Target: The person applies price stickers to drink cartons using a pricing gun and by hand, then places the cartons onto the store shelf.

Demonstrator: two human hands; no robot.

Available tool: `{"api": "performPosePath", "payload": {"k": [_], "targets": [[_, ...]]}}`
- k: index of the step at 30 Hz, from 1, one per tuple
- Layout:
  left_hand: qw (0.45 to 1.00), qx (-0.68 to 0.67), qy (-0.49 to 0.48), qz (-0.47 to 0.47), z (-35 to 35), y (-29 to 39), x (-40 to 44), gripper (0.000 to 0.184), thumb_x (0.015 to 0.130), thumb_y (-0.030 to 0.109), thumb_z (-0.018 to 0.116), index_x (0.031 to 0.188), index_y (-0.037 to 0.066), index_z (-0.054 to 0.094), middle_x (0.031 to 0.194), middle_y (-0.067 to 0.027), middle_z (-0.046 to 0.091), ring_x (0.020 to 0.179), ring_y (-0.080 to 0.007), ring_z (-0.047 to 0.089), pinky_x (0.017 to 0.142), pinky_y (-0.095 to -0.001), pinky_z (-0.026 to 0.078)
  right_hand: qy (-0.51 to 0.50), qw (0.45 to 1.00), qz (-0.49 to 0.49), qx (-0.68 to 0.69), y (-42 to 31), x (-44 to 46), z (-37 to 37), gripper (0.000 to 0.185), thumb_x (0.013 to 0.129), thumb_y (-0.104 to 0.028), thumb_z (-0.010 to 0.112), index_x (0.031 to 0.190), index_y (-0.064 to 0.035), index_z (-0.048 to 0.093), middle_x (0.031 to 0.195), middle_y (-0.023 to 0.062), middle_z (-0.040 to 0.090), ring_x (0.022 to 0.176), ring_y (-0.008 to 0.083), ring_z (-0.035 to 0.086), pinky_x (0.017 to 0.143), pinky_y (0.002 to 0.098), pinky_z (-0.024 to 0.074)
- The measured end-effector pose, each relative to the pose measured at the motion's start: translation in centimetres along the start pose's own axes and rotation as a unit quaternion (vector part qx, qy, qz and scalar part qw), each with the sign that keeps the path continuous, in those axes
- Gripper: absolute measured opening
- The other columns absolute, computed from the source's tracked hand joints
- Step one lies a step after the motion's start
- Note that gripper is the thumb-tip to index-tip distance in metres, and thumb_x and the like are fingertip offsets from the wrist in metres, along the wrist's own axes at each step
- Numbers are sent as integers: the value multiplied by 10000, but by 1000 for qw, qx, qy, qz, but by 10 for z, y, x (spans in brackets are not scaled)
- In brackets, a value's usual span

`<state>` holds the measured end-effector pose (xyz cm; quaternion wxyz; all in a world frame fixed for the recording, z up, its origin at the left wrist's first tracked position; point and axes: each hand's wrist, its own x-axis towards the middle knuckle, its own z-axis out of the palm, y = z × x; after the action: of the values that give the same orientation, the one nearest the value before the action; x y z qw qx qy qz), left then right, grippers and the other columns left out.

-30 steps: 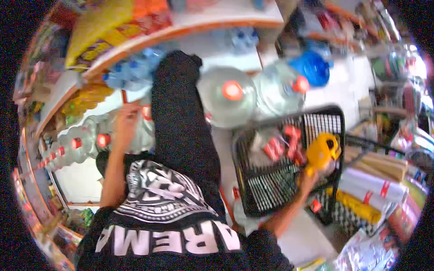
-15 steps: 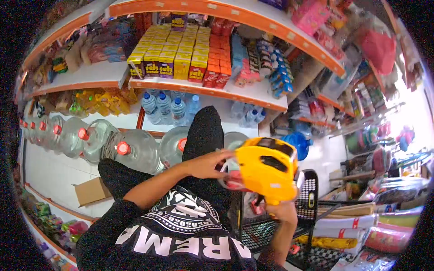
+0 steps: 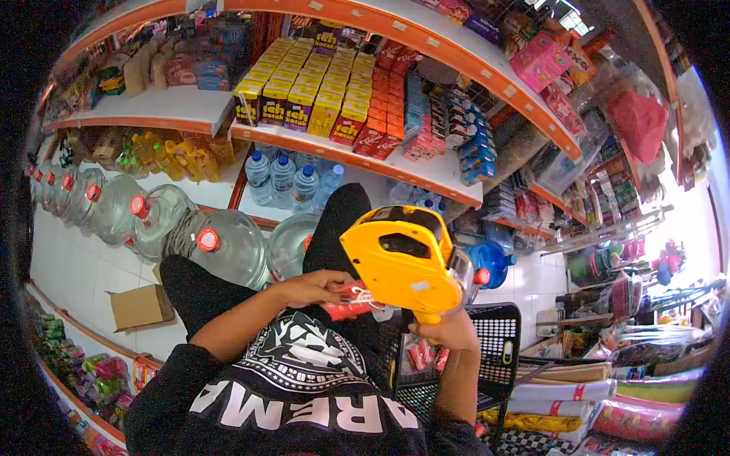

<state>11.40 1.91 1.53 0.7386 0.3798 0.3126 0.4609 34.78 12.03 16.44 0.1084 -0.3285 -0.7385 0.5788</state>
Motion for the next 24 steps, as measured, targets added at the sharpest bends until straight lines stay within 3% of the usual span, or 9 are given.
{"api": "performPosePath", "payload": {"k": [1,2,5,6,8,13,16,20,24], "targets": [[992,-116,3,-55,1,-1,-4,538,752,42,630,1247,20,422,1204,-78,502,1127,-146,451,915,-251,378,16,1000,10,3,1,-3,-3,636,549,74,677,1152,-13,493,1071,27,571,990,162,532,863,289,411],[991,-117,2,-57,2,-1,-5,538,752,42,630,1247,20,422,1204,-78,502,1127,-146,451,915,-251,378,33,999,20,6,3,-6,-7,634,548,76,676,1149,-14,495,1073,27,571,993,165,532,868,292,409],[981,-83,123,121,1,10,-9,488,790,116,628,1230,12,444,1120,-67,554,1030,-124,503,911,-247,390,66,997,37,15,14,-15,-22,626,546,79,673,1140,-13,500,1066,33,575,991,174,537,872,298,408],[982,-87,122,113,-5,15,-8,488,790,116,628,1230,12,444,1120,-67,554,1030,-124,503,911,-247,390,79,996,40,17,19,-17,-27,619,544,80,672,1133,-11,503,1059,40,580,988,181,541,872,301,410],[964,12,182,192,-21,27,-3,478,801,123,624,1236,38,447,1146,-51,529,1049,-103,483,898,-242,395,92,994,50,22,25,-22,-32,613,542,81,670,1126,-9,507,1051,46,584,985,187,545,872,304,412],[917,158,304,203,-13,58,1,520,769,150,651,1241,62,451,1148,-88,526,1052,-144,490,869,-301,414,150,979,54,127,18,-20,-37,676,485,85,653,1137,17,490,1074,106,574,952,249,575,871,359,438],[692,550,432,179,-3,40,14,580,739,149,661,1252,15,426,1239,-143,447,1105,-322,436,927,-395,366,155,967,64,193,10,-16,-37,658,490,93,634,1128,27,488,1045,124,582,925,259,588,857,360,451],[626,669,396,67,23,18,22,642,730,221,675,1274,23,398,1268,-200,382,1096,-423,383,928,-440,339,142,978,51,144,23,-10,-43,625,506,83,617,1116,32,486,1010,126,584,894,253,594,841,348,458],[663,626,407,48,32,18,23,713,718,276,687,1300,29,355,1313,-233,296,1130,-462,332,947,-457,321,214,969,44,118,26,-10,-43,606,513,48,619,1104,34,487,991,125,583,877,250,593,829,344,464]]}}
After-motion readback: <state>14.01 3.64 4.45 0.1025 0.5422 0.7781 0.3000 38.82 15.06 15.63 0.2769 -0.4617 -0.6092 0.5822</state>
